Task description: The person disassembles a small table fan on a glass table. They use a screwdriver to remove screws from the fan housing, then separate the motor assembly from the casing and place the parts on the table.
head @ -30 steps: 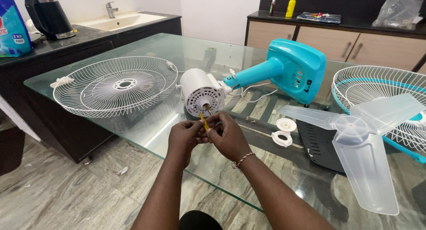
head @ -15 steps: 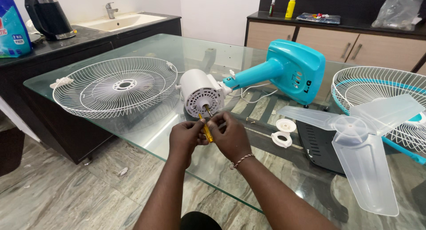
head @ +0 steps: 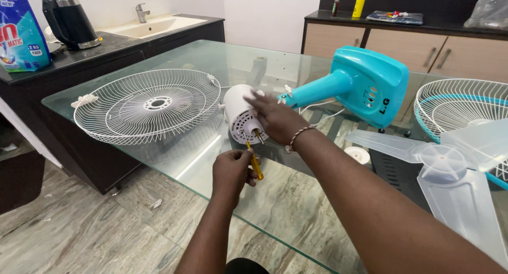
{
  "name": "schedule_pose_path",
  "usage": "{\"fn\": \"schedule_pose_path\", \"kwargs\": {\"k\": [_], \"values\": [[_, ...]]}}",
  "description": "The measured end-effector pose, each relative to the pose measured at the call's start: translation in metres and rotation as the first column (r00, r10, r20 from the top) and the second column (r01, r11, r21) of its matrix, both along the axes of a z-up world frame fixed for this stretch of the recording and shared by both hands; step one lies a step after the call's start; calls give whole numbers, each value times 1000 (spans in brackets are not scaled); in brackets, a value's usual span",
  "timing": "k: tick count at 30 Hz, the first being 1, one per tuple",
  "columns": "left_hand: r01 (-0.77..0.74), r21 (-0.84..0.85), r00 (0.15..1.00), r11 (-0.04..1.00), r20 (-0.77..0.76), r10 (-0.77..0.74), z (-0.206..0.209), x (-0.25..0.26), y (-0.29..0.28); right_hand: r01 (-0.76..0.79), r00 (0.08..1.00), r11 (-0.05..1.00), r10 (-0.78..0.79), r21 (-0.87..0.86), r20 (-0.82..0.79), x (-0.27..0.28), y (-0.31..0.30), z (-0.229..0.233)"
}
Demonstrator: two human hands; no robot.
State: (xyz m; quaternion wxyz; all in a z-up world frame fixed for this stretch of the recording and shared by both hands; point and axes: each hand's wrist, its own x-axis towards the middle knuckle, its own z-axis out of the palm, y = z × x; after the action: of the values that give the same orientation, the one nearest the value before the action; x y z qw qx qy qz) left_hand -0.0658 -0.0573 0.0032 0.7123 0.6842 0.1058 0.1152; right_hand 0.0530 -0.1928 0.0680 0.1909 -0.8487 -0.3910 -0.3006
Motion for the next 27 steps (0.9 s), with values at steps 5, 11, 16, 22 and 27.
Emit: {"fn": "schedule_pose_path", "kwargs": {"k": [5,11,16,22,27], "values": [[-37,88,999,995,4,36,3,2,-5,14,988,993,4,114,-157,0,10,-17],[-109,270,992,957,-35,123,6,-4,-15,-12,955,991,51,135,-293,-1,5,-2],[-129,282,984,951,-84,158,16,-5,-21,11,961,992,24,125,-274,-5,7,-1],[-362,630,911,687,81,405,15,-13,-25,22,958,991,16,133,-285,-3,6,-2],[-425,573,897,700,167,408,12,-1,-9,29,981,998,-18,55,-193,-3,3,-9]]}}
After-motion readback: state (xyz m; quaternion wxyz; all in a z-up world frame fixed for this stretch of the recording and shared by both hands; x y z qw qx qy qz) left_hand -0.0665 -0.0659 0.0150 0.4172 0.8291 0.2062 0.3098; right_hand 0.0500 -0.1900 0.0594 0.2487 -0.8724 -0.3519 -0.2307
